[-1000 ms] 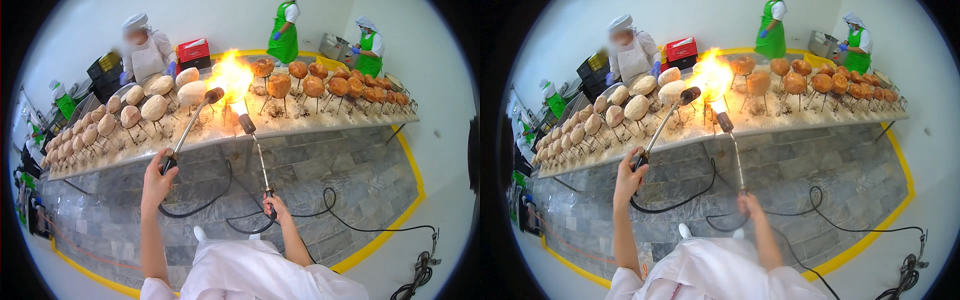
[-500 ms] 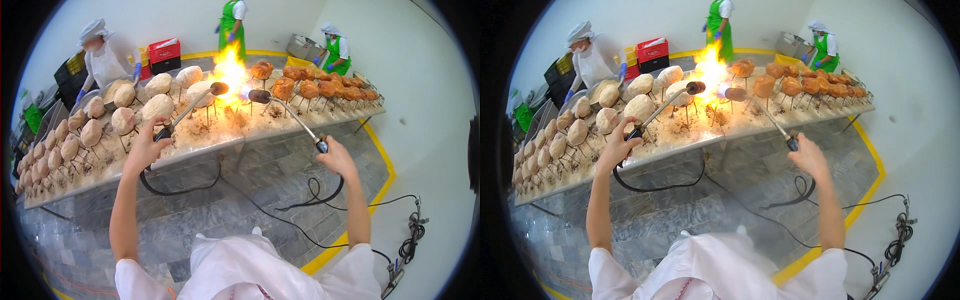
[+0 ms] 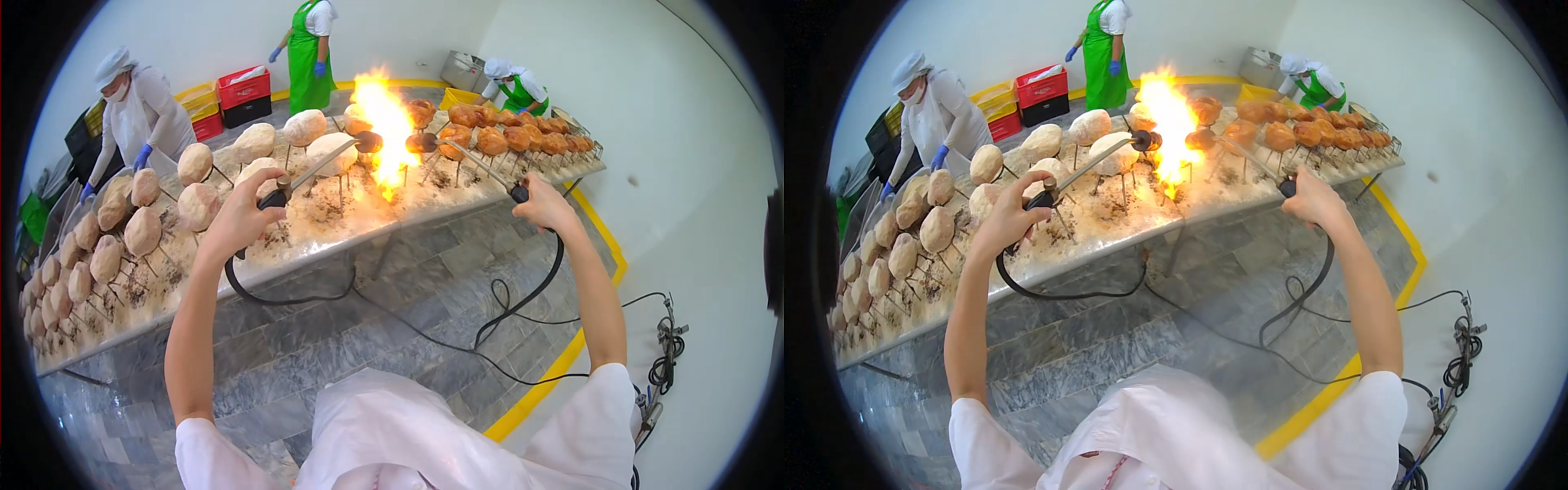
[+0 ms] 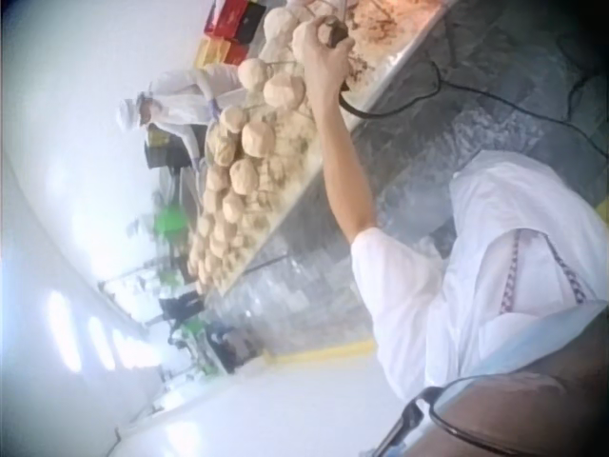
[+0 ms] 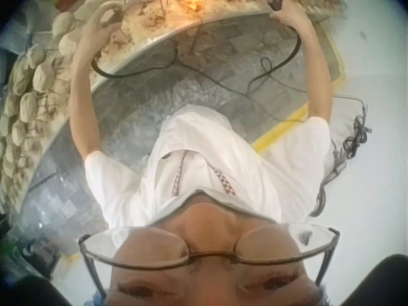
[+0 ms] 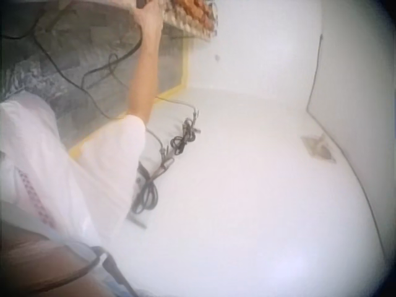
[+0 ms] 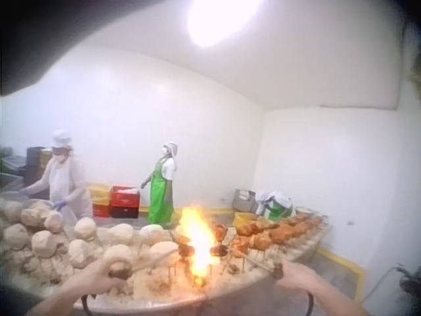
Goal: The person uses two handheld blowtorches to toast round dough items mounted on metal stands. They move the torches back and forth along the line, browning the surfaces while other workers in the background handle additional dough pieces.
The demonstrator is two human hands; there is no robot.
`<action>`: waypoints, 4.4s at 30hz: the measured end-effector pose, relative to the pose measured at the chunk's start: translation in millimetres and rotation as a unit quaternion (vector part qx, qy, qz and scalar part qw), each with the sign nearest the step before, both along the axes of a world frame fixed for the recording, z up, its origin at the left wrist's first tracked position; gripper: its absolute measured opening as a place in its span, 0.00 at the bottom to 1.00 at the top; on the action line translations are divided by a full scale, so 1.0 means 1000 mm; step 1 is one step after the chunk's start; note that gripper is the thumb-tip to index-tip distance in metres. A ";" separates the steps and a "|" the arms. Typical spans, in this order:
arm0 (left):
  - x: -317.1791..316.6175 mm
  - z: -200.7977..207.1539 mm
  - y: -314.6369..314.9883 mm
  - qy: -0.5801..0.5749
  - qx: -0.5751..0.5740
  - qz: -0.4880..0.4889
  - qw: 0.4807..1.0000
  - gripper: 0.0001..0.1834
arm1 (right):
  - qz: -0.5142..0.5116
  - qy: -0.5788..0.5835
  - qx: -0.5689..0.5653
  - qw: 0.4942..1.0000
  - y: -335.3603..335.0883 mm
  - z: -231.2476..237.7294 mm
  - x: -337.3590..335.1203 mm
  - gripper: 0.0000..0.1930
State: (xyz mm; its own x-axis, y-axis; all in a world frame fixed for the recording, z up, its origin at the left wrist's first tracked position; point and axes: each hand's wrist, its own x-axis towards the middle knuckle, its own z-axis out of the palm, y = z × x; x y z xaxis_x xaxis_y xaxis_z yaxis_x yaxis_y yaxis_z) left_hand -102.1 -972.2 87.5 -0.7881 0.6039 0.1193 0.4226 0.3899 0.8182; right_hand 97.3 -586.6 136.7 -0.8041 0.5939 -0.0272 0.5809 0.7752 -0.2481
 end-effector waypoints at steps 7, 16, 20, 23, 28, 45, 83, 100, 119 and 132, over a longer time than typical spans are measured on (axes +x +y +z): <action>-0.010 0.035 0.024 0.013 -0.041 0.024 0.999 0.29 | 0.000 -0.024 -0.006 1.000 0.018 -0.005 0.032 0.24; 0.012 0.066 0.056 0.035 -0.113 0.016 0.993 0.29 | 0.025 0.021 -0.088 0.996 0.036 -0.038 -0.003 0.27; 0.026 0.077 0.068 0.037 -0.112 0.004 0.993 0.30 | 0.021 0.128 -0.192 0.973 0.065 -0.074 -0.015 0.20; 0.030 0.081 0.074 0.046 -0.125 0.013 0.991 0.30 | 0.028 0.186 -0.351 0.917 0.074 -0.108 0.006 0.18; 0.035 0.092 0.086 0.049 -0.137 0.022 0.989 0.29 | -0.046 0.198 -0.534 0.821 0.070 -0.210 0.053 0.12; -0.034 0.058 0.086 0.052 -0.054 0.010 0.997 0.28 | -0.072 0.211 -0.354 0.908 -0.042 -0.171 0.042 0.24; 0.030 -0.149 -0.056 -0.129 0.123 0.049 0.983 0.27 | -0.024 -0.035 0.069 0.997 -0.096 0.005 -0.148 0.20; 0.009 -0.104 0.017 0.020 0.133 0.115 0.984 0.27 | -0.050 0.011 -0.118 0.992 -0.051 -0.013 -0.017 0.22; -0.081 -0.034 0.007 0.079 0.041 0.101 0.991 0.28 | -0.024 0.124 -0.188 0.974 -0.008 -0.042 -0.066 0.17; -0.144 -0.005 -0.027 0.022 0.044 0.003 0.999 0.26 | -0.206 0.266 -0.664 0.668 -0.116 -0.244 0.035 0.09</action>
State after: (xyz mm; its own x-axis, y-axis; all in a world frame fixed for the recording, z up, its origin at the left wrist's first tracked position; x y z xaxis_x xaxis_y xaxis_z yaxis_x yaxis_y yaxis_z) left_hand -246.3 -999.5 83.0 -0.7849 0.5845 0.2054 0.4562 0.3209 0.8300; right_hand 132.0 -703.0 -107.3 -0.6861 0.5034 -0.5252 0.2338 -0.5310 -0.8144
